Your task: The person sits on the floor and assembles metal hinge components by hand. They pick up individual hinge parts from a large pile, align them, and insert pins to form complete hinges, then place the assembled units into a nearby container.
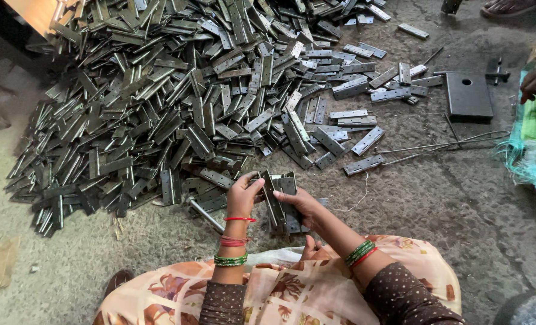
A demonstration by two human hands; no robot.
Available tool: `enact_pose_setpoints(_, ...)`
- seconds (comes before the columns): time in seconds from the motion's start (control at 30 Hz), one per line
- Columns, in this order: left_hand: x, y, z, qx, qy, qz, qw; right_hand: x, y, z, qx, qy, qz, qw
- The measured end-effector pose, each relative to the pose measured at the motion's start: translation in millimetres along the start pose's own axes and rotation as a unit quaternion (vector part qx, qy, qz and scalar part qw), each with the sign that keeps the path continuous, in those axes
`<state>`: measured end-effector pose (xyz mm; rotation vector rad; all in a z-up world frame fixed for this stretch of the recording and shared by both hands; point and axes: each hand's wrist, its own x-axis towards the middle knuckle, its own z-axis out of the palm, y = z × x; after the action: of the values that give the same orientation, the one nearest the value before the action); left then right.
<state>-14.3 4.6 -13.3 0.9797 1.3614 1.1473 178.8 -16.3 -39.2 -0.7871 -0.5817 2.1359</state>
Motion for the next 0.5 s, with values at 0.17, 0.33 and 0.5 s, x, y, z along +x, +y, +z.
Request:
enact_pose_setpoints(0.17,13,-18,-11,-0.03,-0.008,0.059,0.998,4,-3,-1,0.017,0.035,-0.015,0.999)
enact_pose_setpoints(0.33,28,-39,-21,-0.13,-0.028,0.04,0.99,4,-4,-4,0.051,0.057,-0.01,0.997)
enact_pose_setpoints(0.5,33,-43,-25,-0.254,-0.051,-0.047,0.965,8,-5,-4,0.074,0.041,-0.003,0.996)
